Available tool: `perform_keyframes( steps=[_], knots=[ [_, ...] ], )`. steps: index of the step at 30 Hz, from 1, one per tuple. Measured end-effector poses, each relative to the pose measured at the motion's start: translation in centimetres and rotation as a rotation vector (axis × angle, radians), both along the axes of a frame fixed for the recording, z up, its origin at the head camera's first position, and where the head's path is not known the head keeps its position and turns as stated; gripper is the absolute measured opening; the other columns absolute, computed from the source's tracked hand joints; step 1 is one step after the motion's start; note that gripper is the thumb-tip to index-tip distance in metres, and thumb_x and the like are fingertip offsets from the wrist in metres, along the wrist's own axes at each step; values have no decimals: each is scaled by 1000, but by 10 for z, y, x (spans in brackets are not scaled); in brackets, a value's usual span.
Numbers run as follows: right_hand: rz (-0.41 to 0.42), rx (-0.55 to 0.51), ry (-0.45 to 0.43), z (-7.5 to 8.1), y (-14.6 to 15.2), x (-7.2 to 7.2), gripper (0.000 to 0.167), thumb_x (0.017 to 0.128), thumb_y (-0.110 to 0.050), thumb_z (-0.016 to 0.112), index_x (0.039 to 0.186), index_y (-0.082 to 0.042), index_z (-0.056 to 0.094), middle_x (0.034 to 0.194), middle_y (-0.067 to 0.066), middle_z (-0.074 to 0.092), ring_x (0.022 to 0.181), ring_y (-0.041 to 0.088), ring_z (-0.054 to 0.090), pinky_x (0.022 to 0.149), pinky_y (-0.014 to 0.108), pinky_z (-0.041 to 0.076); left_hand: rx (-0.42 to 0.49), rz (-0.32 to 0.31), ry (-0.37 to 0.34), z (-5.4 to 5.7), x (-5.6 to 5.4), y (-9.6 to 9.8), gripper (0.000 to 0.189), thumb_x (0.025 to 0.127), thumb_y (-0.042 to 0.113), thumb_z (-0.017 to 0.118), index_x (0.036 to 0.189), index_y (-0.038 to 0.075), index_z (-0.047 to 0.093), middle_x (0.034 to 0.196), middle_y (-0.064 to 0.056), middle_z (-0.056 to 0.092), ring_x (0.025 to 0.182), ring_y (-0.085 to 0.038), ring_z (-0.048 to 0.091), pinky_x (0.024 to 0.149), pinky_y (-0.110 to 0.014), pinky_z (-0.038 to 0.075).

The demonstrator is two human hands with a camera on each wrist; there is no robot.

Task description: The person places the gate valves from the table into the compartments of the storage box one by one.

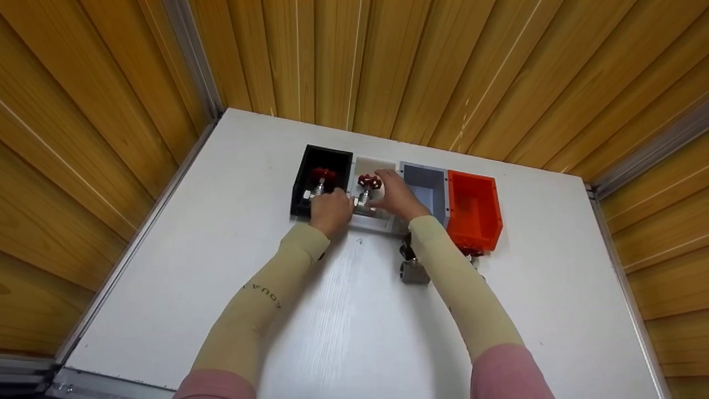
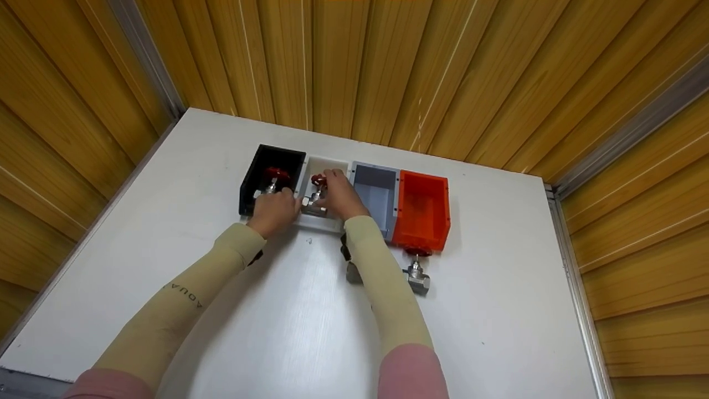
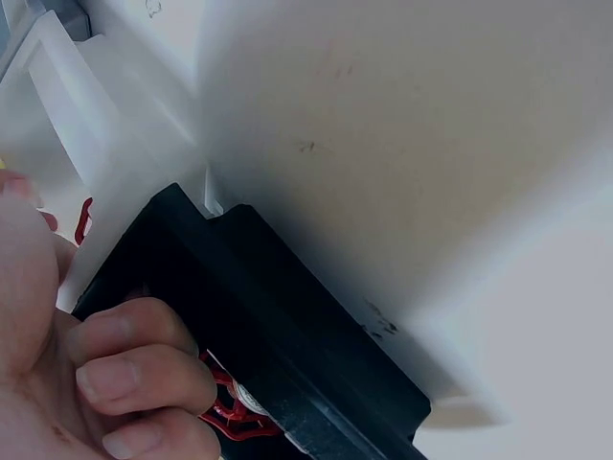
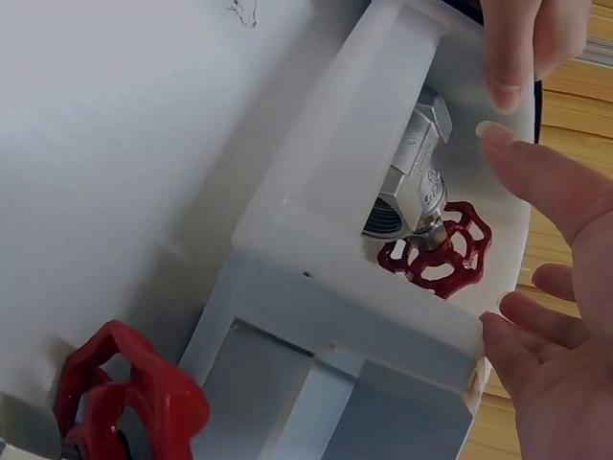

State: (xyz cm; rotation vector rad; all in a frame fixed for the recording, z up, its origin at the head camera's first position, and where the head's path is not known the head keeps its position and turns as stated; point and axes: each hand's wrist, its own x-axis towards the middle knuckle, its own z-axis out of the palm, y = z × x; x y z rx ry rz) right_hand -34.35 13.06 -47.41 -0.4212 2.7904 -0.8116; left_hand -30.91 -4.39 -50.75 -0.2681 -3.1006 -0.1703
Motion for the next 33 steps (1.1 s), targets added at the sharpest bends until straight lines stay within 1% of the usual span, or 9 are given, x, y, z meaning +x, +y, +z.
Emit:
perform_keyframes(
  steps=[4,8,11,13,16,21,26,29,33],
  knots=[
    [-14,-19,-34,4,3,2,84,79,-27,81,146,-5,36,152,13,36,143,30,32,116,44,28,10,4,-16,1,-2,-2,44,103,40,38,92,3,61,78,-11,68,71,-28,69,63,-42,55],
    [-29,-24,-47,7,6,3,84,79,-27,81,147,-6,36,153,12,35,143,29,31,116,45,29,4,-5,9,0,-3,-2,44,102,40,41,90,3,61,76,-10,67,69,-27,69,61,-42,54],
    [-35,-24,-35,9,8,4,84,78,-27,81,146,-6,37,153,12,36,143,28,33,116,44,30,-5,-13,20,0,-3,-3,44,102,40,42,88,3,62,75,-9,66,68,-27,69,60,-41,54],
    [-37,-26,-27,11,9,4,84,78,-27,81,146,-7,37,153,12,36,143,28,33,116,44,30,-10,-14,4,0,-4,-4,45,102,41,40,88,4,61,75,-9,66,68,-26,68,60,-40,53],
    [-36,-27,-22,12,11,6,84,78,-27,81,146,-7,37,153,12,36,143,28,32,117,44,28,-4,-10,-48,4,-5,-5,47,102,42,39,90,3,61,78,-10,66,72,-27,69,63,-40,54],
    [-51,-35,-57,16,13,10,85,78,-29,82,147,-12,36,155,10,33,144,27,31,117,45,28,21,2,-113,10,-7,-9,51,101,46,40,93,1,63,82,-12,68,75,-29,68,65,-42,54],
    [-73,-51,-81,18,17,15,83,78,-29,82,147,-18,37,156,6,33,144,26,32,116,46,30,5,-33,-136,16,-9,-14,53,98,51,44,82,5,64,76,-7,65,69,-23,64,61,-41,53],
    [-83,-53,-80,19,20,18,81,78,-29,82,146,-20,38,155,4,34,143,25,33,115,46,31,11,-46,-125,19,-9,-17,52,96,52,47,75,8,62,71,-5,62,65,-21,61,58,-40,52],
    [-81,-39,-79,19,24,22,82,78,-30,81,147,-20,37,157,4,32,144,26,32,115,47,31,26,-47,-94,22,-10,-18,51,95,53,48,68,11,57,64,-3,55,59,-19,56,52,-38,47]
  ],
)
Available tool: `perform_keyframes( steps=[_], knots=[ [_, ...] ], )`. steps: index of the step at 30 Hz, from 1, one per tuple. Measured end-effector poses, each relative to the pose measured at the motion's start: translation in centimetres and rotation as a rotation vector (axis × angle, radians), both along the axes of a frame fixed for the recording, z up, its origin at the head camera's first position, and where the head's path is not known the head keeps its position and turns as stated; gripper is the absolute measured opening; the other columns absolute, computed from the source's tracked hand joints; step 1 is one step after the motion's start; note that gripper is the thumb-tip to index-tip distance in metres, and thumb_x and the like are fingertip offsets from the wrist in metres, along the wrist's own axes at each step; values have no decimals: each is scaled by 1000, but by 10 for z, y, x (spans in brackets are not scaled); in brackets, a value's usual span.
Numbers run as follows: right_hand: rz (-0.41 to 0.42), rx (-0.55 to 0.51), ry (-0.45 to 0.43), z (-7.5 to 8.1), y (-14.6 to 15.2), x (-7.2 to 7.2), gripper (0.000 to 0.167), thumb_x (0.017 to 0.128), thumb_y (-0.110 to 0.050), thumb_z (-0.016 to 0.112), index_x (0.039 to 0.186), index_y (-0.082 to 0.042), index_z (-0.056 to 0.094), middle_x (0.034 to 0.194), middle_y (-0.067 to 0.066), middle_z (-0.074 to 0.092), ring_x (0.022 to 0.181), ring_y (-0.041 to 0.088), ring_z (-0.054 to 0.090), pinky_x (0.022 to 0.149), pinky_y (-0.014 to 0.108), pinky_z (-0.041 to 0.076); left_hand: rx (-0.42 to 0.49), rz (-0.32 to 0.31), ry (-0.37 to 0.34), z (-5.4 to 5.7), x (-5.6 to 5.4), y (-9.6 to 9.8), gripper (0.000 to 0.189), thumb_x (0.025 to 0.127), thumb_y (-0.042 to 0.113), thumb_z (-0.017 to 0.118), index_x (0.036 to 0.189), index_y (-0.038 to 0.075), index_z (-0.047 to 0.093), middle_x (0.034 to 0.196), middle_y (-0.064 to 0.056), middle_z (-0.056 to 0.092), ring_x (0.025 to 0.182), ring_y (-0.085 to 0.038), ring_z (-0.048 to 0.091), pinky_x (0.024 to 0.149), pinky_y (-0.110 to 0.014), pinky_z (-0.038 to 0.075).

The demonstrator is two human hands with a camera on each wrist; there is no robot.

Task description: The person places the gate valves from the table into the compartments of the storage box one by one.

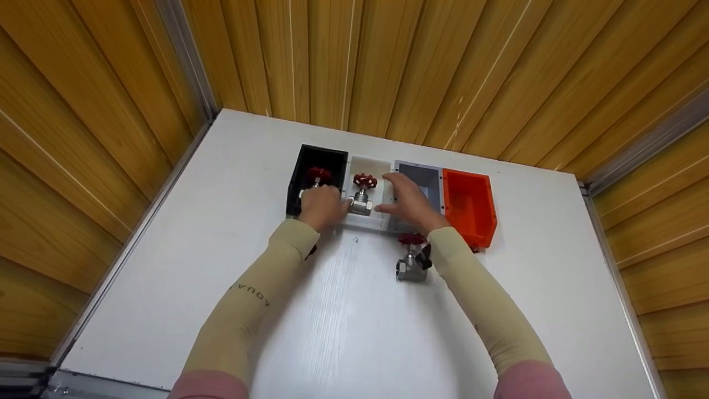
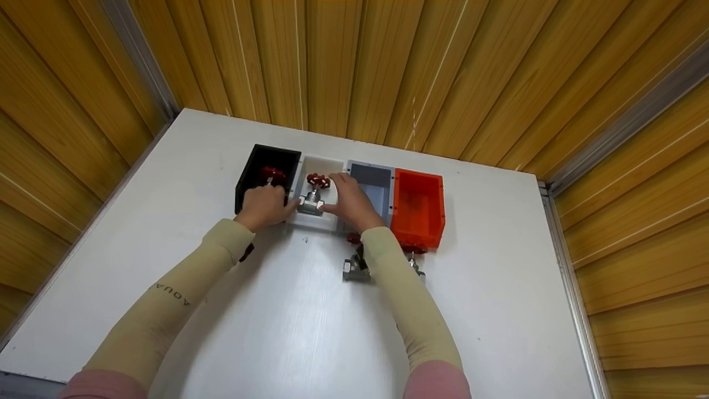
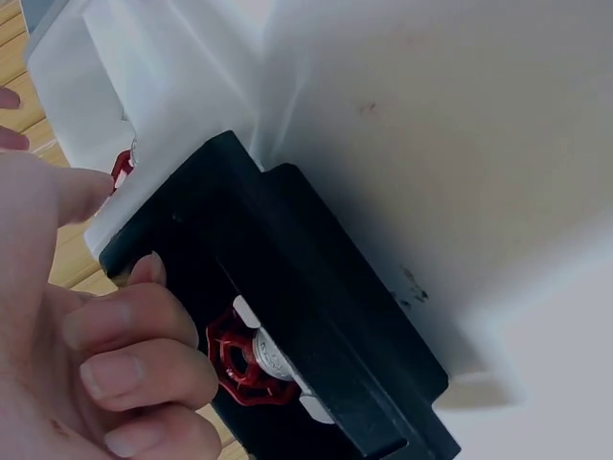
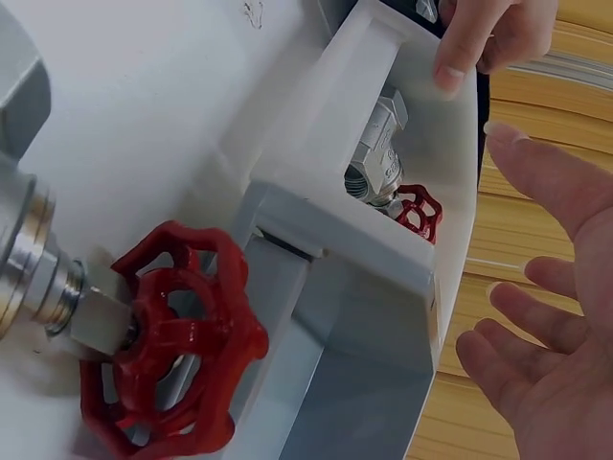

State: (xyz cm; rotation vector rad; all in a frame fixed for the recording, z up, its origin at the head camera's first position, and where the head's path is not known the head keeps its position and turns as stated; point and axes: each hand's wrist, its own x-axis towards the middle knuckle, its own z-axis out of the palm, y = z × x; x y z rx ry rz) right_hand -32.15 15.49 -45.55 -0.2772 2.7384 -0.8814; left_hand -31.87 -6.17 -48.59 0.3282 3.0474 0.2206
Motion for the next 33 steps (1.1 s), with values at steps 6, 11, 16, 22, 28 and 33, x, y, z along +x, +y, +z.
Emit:
perform_keyframes(
  steps=[6,11,16,22,28,33],
  knots=[
    [-1,-13,2,1,11,8,83,79,-33,81,147,-20,37,157,5,31,144,27,31,115,48,30,38,13,81,3,-1,5,52,94,54,52,67,10,55,61,-3,53,56,-20,55,48,-38,43],
    [-8,-36,0,2,20,16,83,79,-38,79,148,-22,35,156,2,32,142,26,33,113,49,34,45,-11,118,4,0,13,55,96,55,46,76,6,62,67,-8,62,62,-27,64,55,-43,51],
    [1,-25,3,4,28,25,81,81,-41,76,148,-22,34,156,3,32,143,27,32,113,51,33,53,-58,90,5,3,23,55,98,55,40,85,7,64,73,-9,64,69,-30,65,61,-45,51],
    [-16,14,-14,4,38,36,80,82,-45,74,148,-23,34,155,2,33,144,28,30,112,53,32,67,-99,128,3,5,35,52,98,52,43,80,8,65,69,-8,65,63,-27,65,55,-43,51],
    [-38,53,-29,4,51,45,78,83,-38,75,149,-24,34,156,3,33,144,28,32,111,54,34,78,-109,137,2,7,43,55,99,53,40,74,10,63,72,-8,67,66,-27,66,56,-44,52],
    [-52,62,-34,2,58,51,78,83,-35,75,149,-24,34,154,5,35,141,29,35,110,54,36,74,-112,119,3,8,48,55,99,54,40,74,10,61,74,-8,66,66,-27,67,56,-43,52]
  ],
)
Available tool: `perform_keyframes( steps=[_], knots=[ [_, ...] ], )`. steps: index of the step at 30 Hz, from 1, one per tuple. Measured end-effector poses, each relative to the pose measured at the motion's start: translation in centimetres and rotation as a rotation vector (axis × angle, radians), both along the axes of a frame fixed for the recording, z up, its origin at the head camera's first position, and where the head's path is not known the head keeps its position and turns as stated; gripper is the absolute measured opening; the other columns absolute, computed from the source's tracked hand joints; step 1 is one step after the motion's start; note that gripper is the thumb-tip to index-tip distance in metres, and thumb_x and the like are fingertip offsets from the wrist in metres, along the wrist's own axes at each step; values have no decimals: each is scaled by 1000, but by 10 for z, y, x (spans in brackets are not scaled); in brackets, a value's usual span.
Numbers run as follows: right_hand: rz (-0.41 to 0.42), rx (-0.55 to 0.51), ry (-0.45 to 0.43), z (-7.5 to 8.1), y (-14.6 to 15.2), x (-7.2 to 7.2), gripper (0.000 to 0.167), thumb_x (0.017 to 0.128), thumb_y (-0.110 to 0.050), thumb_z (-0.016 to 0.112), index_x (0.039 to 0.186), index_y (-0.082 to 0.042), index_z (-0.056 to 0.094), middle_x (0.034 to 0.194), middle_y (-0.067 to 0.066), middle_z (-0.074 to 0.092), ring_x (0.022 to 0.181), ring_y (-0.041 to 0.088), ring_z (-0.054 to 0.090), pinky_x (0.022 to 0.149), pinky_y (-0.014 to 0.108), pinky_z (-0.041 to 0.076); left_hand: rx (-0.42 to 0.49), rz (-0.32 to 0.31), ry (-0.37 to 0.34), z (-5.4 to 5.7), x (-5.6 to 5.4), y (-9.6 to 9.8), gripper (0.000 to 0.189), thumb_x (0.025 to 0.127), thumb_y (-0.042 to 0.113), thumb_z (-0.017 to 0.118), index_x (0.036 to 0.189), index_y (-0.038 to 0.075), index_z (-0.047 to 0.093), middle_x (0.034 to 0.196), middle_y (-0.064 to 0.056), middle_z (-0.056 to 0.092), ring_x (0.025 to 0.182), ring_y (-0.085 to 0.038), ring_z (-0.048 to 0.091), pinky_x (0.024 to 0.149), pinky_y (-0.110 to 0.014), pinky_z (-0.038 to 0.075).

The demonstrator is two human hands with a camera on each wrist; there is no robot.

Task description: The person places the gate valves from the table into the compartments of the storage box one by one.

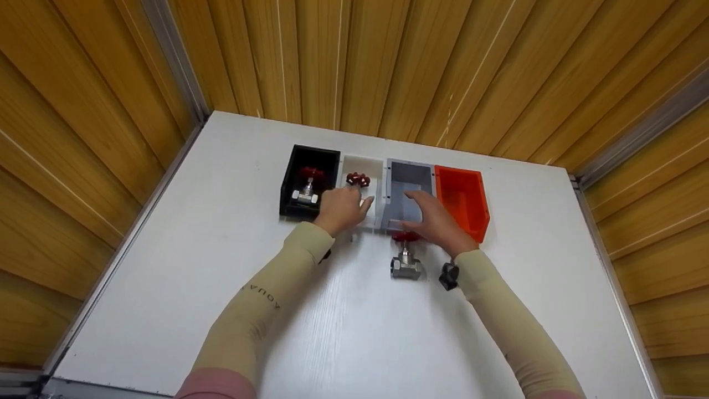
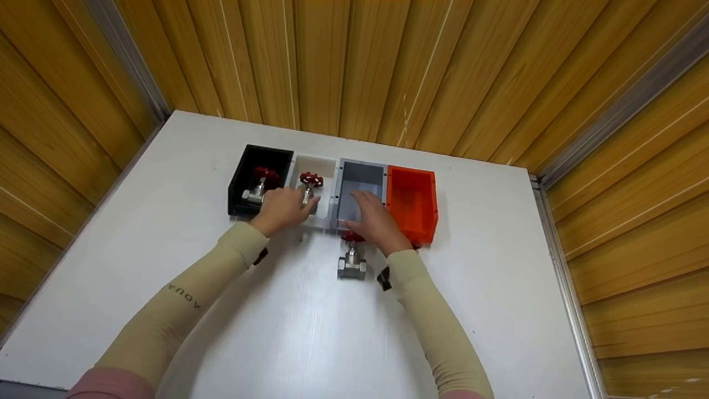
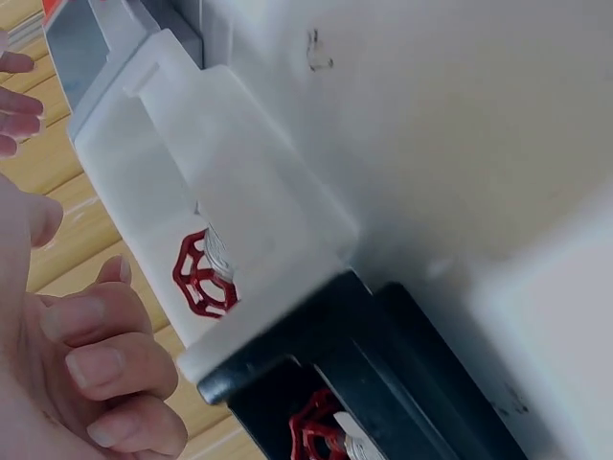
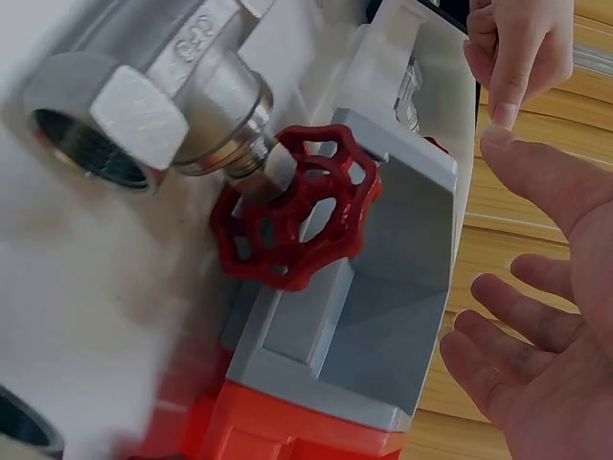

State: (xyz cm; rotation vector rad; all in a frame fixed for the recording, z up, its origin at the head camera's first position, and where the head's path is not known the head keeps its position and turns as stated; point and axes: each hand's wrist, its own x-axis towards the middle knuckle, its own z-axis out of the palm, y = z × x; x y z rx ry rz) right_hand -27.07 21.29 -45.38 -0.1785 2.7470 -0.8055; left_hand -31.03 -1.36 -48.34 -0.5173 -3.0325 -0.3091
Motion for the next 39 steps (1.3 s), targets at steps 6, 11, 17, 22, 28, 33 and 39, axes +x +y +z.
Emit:
perform_keyframes(
  steps=[6,11,17,22,28,33,39],
  knots=[
    [-5,-6,0,-4,10,12,80,81,-38,78,147,-23,36,151,5,38,137,29,38,107,53,39,-5,-7,28,-3,-1,9,56,98,55,39,81,8,65,70,-8,66,63,-28,66,54,-43,52],
    [-15,-3,-23,-9,17,25,81,79,-40,78,147,-25,36,151,2,39,137,28,39,105,53,41,7,-5,41,-9,-1,18,55,98,54,40,90,6,66,74,-10,68,67,-29,67,58,-44,53],
    [0,-18,-49,-16,24,39,80,78,-40,79,146,-27,38,149,0,41,135,28,42,103,50,44,41,-4,34,-14,0,27,53,98,52,41,91,6,66,77,-9,69,68,-28,68,60,-44,54],
    [-2,-14,-78,-22,28,48,88,75,-44,81,148,-26,35,150,0,41,137,28,42,103,52,43,21,-17,-19,-15,-1,33,55,99,52,38,97,6,66,85,-8,69,75,-29,68,64,-45,54],
    [26,-20,-65,-28,30,54,95,70,-46,83,149,-27,33,150,-1,40,136,26,42,105,51,42,6,-12,-33,-19,0,38,57,100,54,33,104,7,65,85,-9,68,75,-28,68,64,-43,54],
    [44,-27,-65,-31,29,60,103,66,-45,86,150,-30,29,151,-3,35,139,25,38,105,52,41,0,-11,-9,-19,1,42,56,100,54,34,96,8,65,73,-6,65,64,-25,66,54,-41,52],
    [61,11,-69,-35,25,60,112,63,-40,89,152,-36,22,156,-4,27,143,26,32,103,53,43,-22,-6,-10,-18,-1,46,57,99,56,35,93,8,65,72,-6,65,62,-22,65,53,-38,52]
  ],
)
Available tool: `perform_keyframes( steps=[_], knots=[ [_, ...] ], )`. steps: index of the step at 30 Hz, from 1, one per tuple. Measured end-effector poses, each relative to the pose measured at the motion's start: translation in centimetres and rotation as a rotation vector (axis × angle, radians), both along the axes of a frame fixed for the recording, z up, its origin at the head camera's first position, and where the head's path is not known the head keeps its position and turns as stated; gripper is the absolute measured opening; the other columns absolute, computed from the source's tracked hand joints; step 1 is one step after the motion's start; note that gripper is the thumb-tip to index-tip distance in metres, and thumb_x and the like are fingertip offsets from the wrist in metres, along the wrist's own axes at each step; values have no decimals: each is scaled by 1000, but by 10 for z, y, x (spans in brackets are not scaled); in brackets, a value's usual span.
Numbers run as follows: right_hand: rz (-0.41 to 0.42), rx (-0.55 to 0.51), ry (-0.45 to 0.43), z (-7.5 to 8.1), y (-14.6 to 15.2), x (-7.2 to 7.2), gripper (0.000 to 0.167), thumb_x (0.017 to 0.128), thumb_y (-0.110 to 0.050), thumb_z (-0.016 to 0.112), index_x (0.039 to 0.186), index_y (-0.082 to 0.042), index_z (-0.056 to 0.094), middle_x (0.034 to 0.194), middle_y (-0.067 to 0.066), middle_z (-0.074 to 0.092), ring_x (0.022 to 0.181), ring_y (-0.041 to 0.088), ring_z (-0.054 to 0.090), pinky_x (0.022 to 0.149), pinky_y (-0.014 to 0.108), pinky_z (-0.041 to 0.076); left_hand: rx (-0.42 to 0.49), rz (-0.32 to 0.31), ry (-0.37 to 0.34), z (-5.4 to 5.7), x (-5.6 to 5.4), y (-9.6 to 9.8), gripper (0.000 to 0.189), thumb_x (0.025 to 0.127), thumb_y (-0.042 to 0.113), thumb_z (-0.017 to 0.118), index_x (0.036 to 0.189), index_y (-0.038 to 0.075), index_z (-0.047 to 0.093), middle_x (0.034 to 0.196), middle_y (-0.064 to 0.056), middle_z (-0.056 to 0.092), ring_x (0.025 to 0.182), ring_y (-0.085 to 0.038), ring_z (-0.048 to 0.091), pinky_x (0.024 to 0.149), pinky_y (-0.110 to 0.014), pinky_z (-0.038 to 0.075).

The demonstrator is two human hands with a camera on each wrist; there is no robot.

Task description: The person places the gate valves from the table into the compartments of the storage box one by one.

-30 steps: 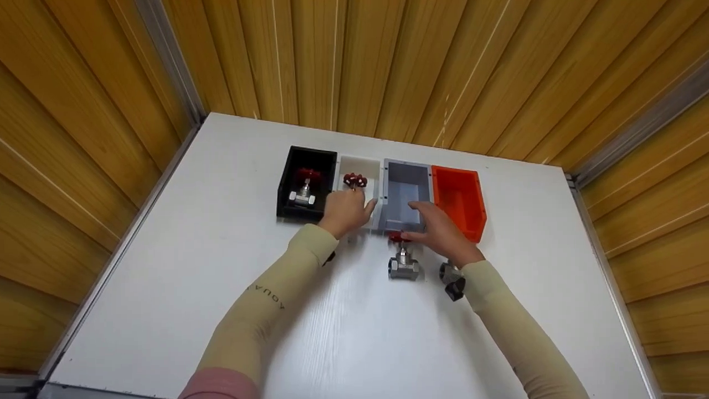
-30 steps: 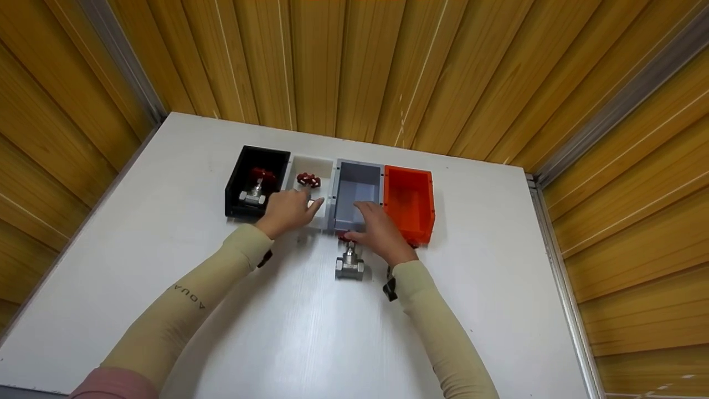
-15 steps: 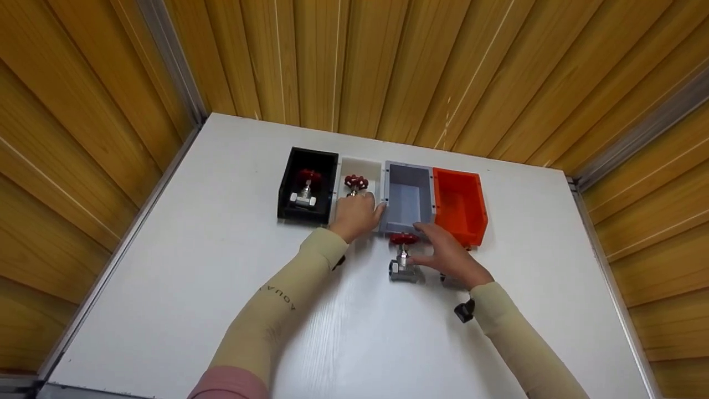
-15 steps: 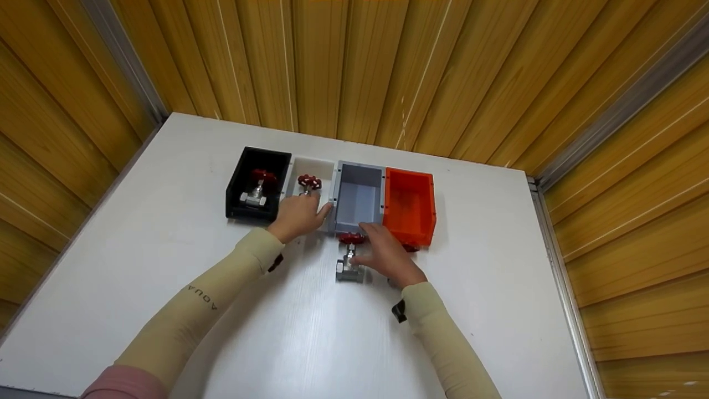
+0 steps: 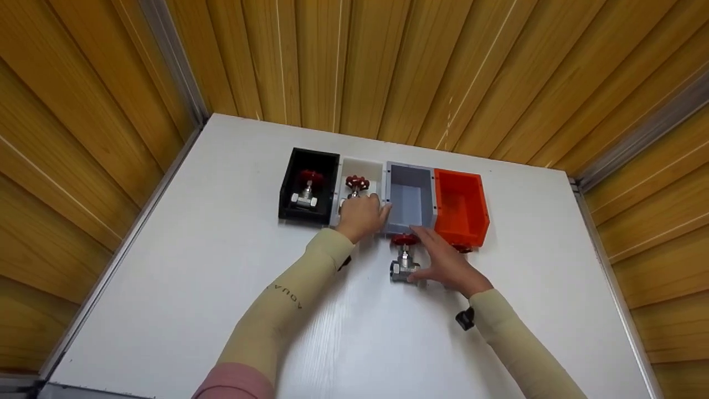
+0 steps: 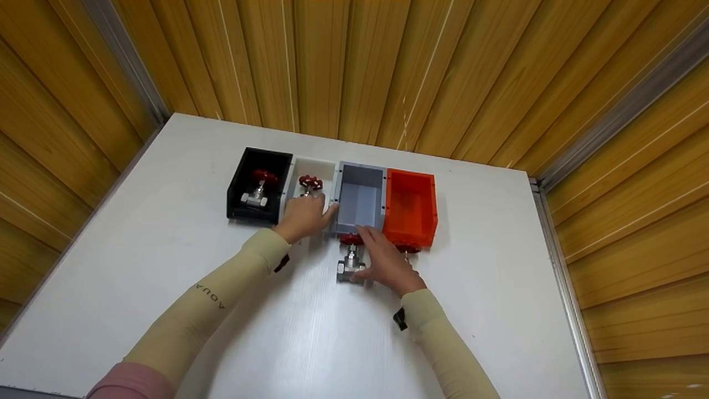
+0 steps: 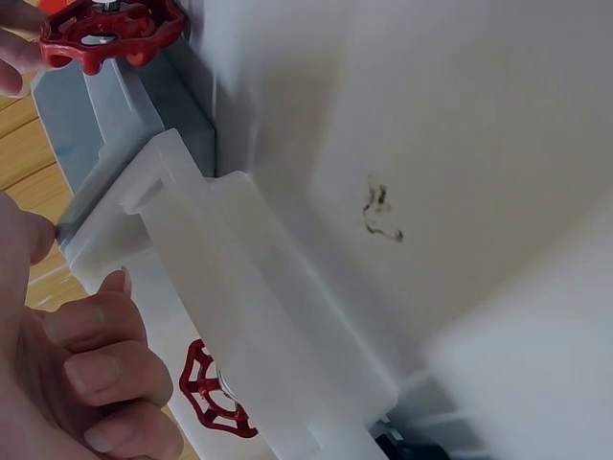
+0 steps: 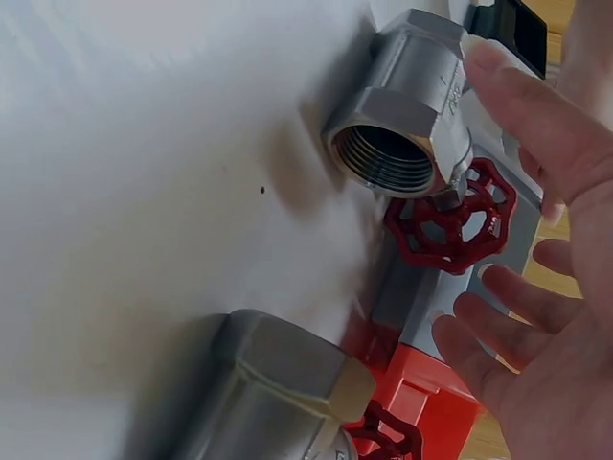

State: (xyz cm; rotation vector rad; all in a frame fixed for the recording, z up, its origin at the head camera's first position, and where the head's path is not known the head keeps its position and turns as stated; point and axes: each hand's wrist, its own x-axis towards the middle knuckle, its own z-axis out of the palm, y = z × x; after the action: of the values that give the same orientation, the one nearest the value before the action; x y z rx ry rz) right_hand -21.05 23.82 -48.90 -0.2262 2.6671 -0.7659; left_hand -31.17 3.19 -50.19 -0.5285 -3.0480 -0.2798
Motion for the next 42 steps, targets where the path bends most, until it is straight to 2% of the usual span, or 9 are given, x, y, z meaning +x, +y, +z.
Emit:
perform_keyframes(
  steps=[4,9,12,19,24,34,42],
  knots=[
    [19,20,6,-3,-2,0,116,63,-34,91,153,-37,17,158,-2,24,145,28,28,103,53,42,3,-4,-33,1,-1,2,59,98,59,34,95,8,65,75,-6,65,66,-22,64,55,-37,52],
    [79,81,46,-8,-3,2,122,62,-33,91,155,-31,13,160,2,21,147,30,26,107,52,38,16,-10,-69,0,0,4,59,98,60,35,95,8,64,74,-5,63,66,-22,63,56,-36,51],
    [99,102,62,-9,-2,4,125,61,-32,92,156,-27,11,161,2,19,147,30,24,109,52,36,30,-14,-63,-1,0,5,58,98,59,36,93,9,64,73,-5,63,66,-22,63,57,-37,51],
    [121,131,81,-11,-3,5,126,62,-27,92,156,-31,9,161,1,20,146,30,25,107,53,38,25,-12,-50,-2,0,8,56,98,57,36,92,9,65,71,-4,63,63,-21,62,55,-36,51],
    [153,172,128,-11,-6,6,125,62,-27,92,156,-30,10,159,2,23,145,30,27,106,51,40,6,-4,-52,-2,0,10,56,98,57,36,91,10,65,73,-4,64,63,-21,63,54,-37,50],
    [160,205,164,-13,-9,9,124,61,-25,93,156,-26,12,159,2,21,144,31,29,106,52,40,-9,-2,-58,-4,-2,13,58,99,58,34,90,10,66,75,-4,66,63,-21,64,57,-36,51],
    [124,211,120,-14,-12,9,123,63,-23,91,156,-25,11,161,1,17,138,34,34,104,53,42,-33,0,-46,-3,-3,16,55,99,54,37,91,10,68,83,-4,69,69,-23,66,64,-39,52]
  ],
)
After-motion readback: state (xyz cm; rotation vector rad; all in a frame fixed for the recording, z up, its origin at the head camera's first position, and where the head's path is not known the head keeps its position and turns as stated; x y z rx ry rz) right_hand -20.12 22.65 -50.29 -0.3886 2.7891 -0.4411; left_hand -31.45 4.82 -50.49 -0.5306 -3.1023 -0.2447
